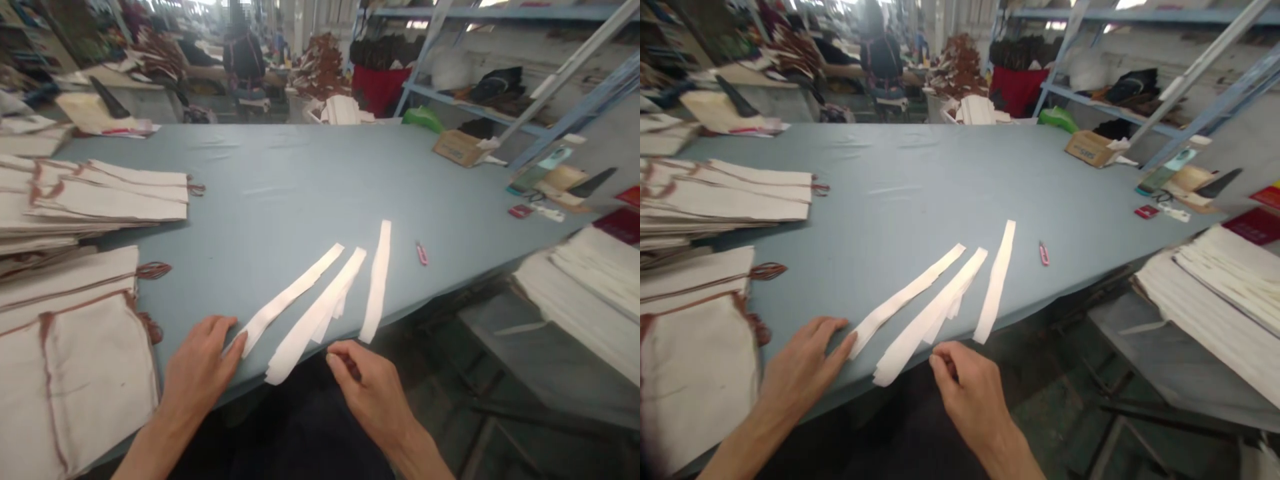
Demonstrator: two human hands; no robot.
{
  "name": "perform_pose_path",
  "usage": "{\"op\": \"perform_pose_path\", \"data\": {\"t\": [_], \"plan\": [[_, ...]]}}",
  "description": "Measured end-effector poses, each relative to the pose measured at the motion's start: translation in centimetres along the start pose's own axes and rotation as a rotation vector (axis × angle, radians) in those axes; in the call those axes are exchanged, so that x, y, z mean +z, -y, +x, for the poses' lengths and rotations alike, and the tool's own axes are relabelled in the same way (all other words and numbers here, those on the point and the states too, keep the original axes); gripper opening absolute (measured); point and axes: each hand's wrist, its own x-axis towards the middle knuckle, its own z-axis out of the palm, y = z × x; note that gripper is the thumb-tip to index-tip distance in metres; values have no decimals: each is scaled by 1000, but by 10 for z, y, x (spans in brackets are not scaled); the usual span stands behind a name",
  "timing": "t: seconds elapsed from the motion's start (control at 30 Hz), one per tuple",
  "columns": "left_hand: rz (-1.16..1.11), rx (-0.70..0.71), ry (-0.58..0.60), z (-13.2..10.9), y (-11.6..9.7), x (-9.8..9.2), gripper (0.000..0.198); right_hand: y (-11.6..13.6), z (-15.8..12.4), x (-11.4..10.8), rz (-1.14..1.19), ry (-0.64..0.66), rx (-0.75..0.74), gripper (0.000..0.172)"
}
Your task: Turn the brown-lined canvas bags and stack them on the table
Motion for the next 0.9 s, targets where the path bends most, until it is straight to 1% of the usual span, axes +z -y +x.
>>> {"op": "perform_pose_path", "data": {"t": [0.1,0.13,0.17,0.2,0.27,0.3,0.33,0.37,0.4,0.5,0.57,0.67,0.77,0.9], "plan": [[22,22,4,1,-6,1,42,-8,38,-20,-134,-74,0,21],[29,20,-3,-1,-8,1,43,-7,54,-24,-183,-78,-7,22],[34,16,-10,-2,-9,2,44,-4,69,-27,-237,-51,-30,23],[37,11,-17,-4,-11,3,43,0,85,-28,-296,10,-73,25],[38,1,-30,-7,-12,6,41,12,114,-24,-447,240,-210,31],[38,-4,-39,-8,-12,8,40,18,126,-19,-519,366,-273,31],[38,-10,-51,-8,-12,9,39,23,135,-12,-560,452,-313,29],[36,-14,-65,-9,-12,11,38,28,143,-5,-592,513,-340,27],[33,-17,-81,-9,-12,12,38,31,149,2,-613,547,-354,25],[7,-21,-109,-9,-11,14,36,33,159,16,-668,559,-359,28],[-19,-34,-110,-9,-12,14,34,32,160,18,-701,536,-344,30],[-67,-82,-92,-10,-16,11,34,30,158,14,-738,492,-300,28],[-141,-137,-47,-10,-20,5,31,31,153,6,-768,457,-241,28],[-266,-238,15,-12,-19,-4,29,42,145,1,-780,417,-196,31]]}}
